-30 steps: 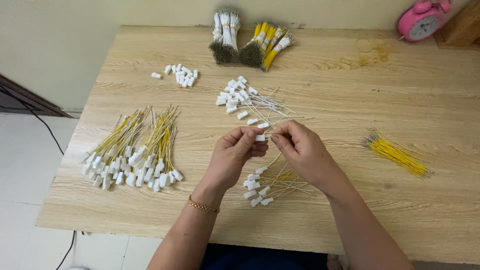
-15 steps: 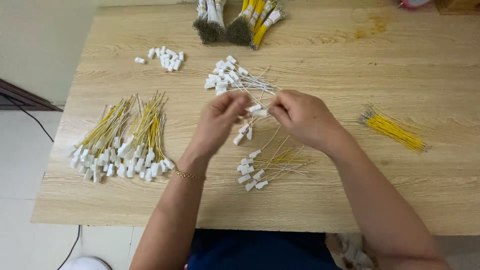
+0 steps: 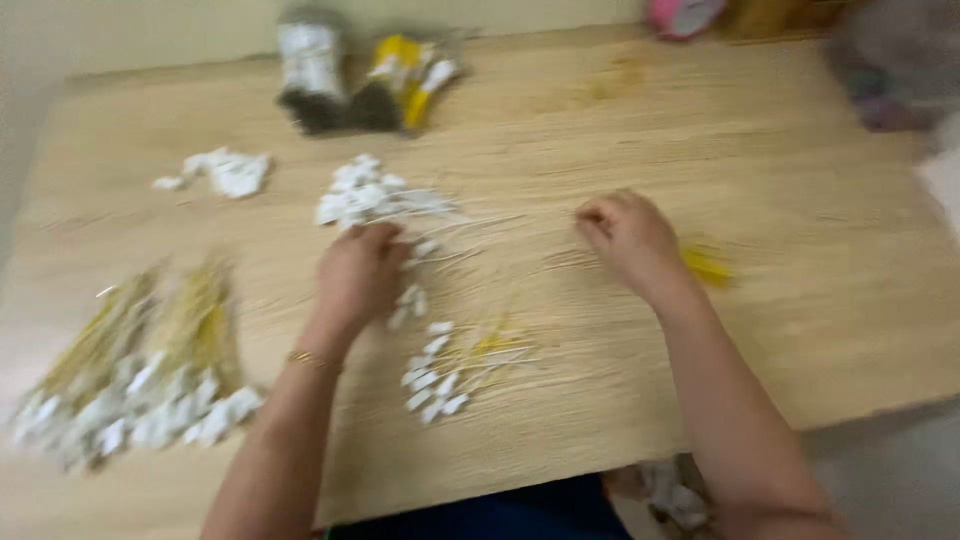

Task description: The person repeatedly picks a white plastic cap and a yellow stick, inserts the stick into the cap, and places the assembled unit on the table. The process is repeated continuously throughout the clip.

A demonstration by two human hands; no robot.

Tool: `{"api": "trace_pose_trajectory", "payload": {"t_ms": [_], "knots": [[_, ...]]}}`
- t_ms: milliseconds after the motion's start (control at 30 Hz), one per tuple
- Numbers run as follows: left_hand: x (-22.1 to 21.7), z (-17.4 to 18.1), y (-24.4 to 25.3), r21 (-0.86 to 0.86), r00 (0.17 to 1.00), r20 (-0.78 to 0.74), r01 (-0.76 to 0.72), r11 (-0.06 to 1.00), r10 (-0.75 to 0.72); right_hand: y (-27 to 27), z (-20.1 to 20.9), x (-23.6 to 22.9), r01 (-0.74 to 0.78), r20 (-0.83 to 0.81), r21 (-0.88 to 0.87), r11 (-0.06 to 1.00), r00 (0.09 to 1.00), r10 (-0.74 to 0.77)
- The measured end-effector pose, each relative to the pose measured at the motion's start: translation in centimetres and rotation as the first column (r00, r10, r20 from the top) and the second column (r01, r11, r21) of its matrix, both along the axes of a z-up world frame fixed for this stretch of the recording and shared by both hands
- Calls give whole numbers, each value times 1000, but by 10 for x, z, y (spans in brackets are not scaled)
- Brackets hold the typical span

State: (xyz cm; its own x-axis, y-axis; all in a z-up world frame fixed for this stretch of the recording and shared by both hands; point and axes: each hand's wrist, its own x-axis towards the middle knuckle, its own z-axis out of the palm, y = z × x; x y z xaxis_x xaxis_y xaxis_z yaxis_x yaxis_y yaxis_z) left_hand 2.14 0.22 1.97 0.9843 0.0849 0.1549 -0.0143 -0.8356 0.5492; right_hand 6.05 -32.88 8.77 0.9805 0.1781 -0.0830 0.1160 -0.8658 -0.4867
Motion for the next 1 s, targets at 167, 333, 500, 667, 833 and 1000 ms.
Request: {"api": "trace_pose_trajectory", "payload": {"t_ms": [167,333,500,667,833,1000], "knots": [[14,-10,3,158,998,-70,10,987,1,-94,-31,20,181,78,-300,937,983,-165],[12,-11,2,160,999,25,-50,986,46,-99,-34,12,153,-26,-374,915,984,-175],[3,14,0,-38,977,-85,-201,979,197,-98,-39,20,81,-130,-354,932,982,-135],[-23,33,-5,-317,977,-35,-211,925,211,-101,-39,27,3,-97,-340,941,995,-38],[-43,33,-21,-601,987,36,-103,793,155,-101,-27,29,89,-51,-216,972,993,-102],[-60,39,-31,-663,989,57,-64,746,135,-110,-44,38,-2,-42,-235,972,999,-8]]}}
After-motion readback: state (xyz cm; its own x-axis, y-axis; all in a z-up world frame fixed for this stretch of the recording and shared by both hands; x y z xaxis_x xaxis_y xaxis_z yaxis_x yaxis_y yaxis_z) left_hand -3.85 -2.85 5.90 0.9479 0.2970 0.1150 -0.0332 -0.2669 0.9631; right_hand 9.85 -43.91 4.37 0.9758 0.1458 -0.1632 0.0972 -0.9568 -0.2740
